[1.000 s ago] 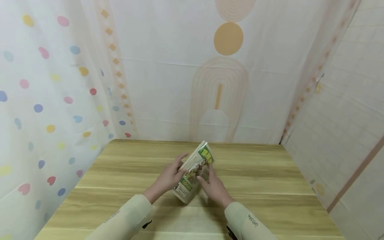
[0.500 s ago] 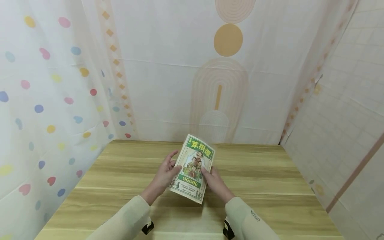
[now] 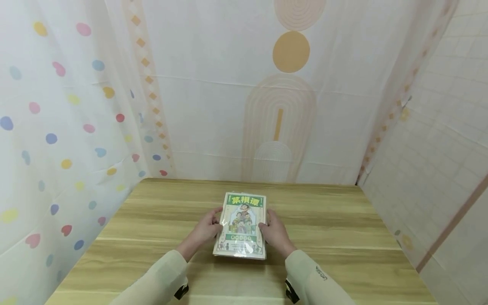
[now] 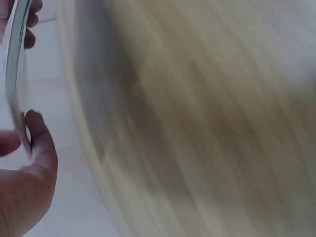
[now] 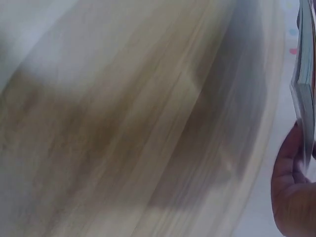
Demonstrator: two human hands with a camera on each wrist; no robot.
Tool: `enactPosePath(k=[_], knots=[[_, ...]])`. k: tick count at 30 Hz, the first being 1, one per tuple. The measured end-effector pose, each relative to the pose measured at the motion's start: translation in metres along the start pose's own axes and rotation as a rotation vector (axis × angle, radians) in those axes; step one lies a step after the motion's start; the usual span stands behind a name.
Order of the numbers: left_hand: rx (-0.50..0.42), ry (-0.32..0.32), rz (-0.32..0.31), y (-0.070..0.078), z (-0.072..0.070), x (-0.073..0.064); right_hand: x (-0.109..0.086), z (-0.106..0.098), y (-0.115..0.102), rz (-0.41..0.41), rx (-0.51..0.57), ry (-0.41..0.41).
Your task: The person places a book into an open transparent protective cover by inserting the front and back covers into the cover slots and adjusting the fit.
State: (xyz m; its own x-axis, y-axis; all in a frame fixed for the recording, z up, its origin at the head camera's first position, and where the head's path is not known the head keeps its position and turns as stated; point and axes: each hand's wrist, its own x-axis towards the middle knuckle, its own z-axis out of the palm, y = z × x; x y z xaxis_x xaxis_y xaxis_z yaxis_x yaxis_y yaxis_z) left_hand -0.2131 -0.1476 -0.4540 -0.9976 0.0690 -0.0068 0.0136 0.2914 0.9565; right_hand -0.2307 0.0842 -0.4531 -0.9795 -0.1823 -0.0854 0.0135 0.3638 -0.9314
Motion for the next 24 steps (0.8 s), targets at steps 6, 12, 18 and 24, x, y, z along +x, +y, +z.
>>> enactPosePath(k=[6, 12, 18, 24], knots=[[0.083, -0.041, -0.007, -0.015, 0.002, 0.000, -0.001, -0.002, 0.009, -0.036, -0.100, -0.070], [0.190, -0.020, 0.031, -0.017, 0.010, 0.000, 0.002, 0.000, 0.013, -0.147, -0.249, -0.046], [0.301, 0.012, 0.038, -0.018, 0.016, 0.004, 0.006, 0.003, 0.017, -0.125, -0.339, -0.012], [0.307, 0.023, 0.010, -0.017, 0.016, 0.005, 0.008, 0.005, 0.017, -0.130, -0.343, -0.015]])
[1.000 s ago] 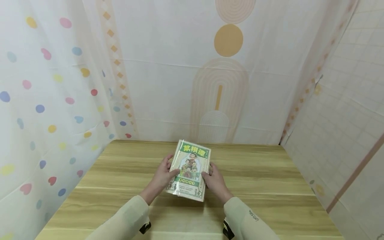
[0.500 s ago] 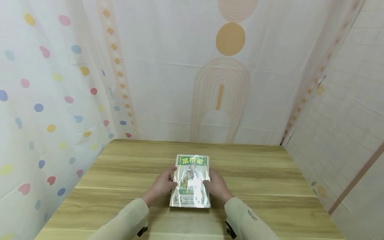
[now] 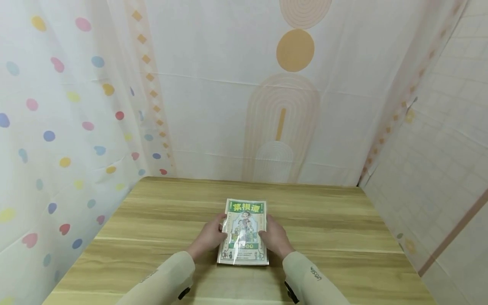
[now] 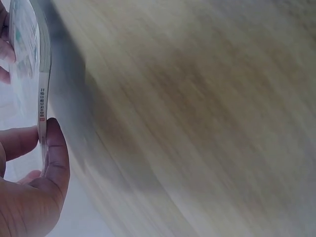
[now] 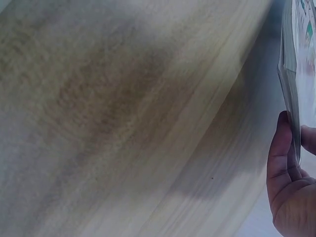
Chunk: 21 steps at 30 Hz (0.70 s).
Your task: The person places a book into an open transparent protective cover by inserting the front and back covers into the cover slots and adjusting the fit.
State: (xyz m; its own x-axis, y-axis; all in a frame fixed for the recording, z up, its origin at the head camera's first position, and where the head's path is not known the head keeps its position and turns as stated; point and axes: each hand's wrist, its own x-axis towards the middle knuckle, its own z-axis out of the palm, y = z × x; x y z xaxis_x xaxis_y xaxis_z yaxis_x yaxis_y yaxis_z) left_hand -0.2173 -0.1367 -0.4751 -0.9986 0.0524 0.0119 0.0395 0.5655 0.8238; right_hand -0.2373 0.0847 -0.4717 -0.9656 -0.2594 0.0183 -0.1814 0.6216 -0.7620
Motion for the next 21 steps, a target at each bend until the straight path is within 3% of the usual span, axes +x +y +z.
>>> enactPosePath(k=[6, 14, 17, 21], knots=[[0.004, -0.012, -0.022, 0.000, 0.000, -0.001, 0.000, 0.000, 0.000, -0.013, 0.003, -0.003], [0.026, 0.005, -0.020, -0.002, 0.003, 0.001, 0.003, 0.003, 0.003, 0.032, -0.018, -0.003], [0.113, 0.018, 0.005, -0.004, 0.005, 0.003, 0.004, 0.006, 0.007, 0.001, -0.110, 0.017], [0.323, 0.014, 0.076, -0.007, 0.002, 0.001, 0.001, 0.004, 0.011, -0.074, -0.331, 0.026]])
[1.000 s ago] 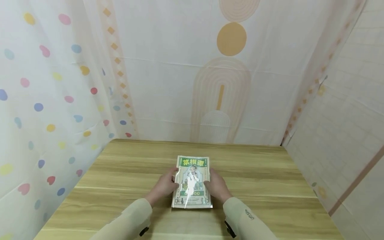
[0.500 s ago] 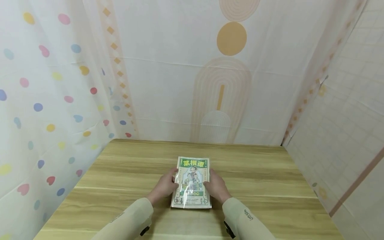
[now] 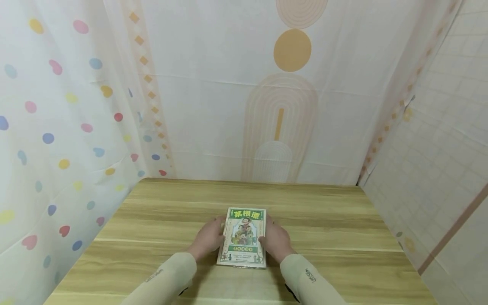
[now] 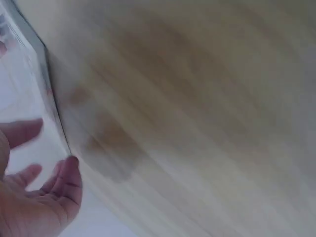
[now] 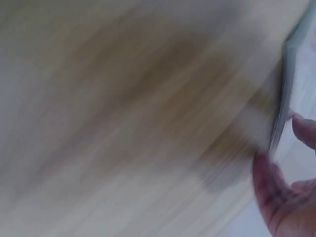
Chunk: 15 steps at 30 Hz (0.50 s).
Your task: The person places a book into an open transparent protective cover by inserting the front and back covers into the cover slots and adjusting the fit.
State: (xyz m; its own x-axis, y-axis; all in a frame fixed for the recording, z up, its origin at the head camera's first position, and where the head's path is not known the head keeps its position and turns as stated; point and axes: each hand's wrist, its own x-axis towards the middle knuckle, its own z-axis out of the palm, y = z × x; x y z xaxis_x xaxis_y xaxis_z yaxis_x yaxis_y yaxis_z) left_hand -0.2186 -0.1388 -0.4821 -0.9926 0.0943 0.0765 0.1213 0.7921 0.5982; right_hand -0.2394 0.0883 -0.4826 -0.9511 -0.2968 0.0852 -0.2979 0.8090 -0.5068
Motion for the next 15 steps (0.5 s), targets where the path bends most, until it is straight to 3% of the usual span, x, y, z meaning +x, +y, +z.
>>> enactPosePath(k=[2, 5, 8, 10, 15], knots=[[0.070, -0.040, 0.048, -0.003, -0.003, -0.002, -0.002, -0.002, 0.002, -0.051, -0.091, -0.024], [0.117, -0.167, 0.104, -0.008, -0.009, -0.006, -0.004, -0.004, 0.004, -0.128, -0.182, -0.113], [0.153, -0.278, 0.118, -0.011, -0.012, -0.009, -0.004, -0.004, 0.007, -0.169, -0.247, -0.205], [0.168, -0.310, 0.103, -0.012, -0.013, -0.010, -0.005, -0.003, 0.008, -0.161, -0.262, -0.240], [0.182, -0.307, 0.073, -0.014, -0.011, -0.010, -0.005, 0.000, 0.009, -0.146, -0.257, -0.256]])
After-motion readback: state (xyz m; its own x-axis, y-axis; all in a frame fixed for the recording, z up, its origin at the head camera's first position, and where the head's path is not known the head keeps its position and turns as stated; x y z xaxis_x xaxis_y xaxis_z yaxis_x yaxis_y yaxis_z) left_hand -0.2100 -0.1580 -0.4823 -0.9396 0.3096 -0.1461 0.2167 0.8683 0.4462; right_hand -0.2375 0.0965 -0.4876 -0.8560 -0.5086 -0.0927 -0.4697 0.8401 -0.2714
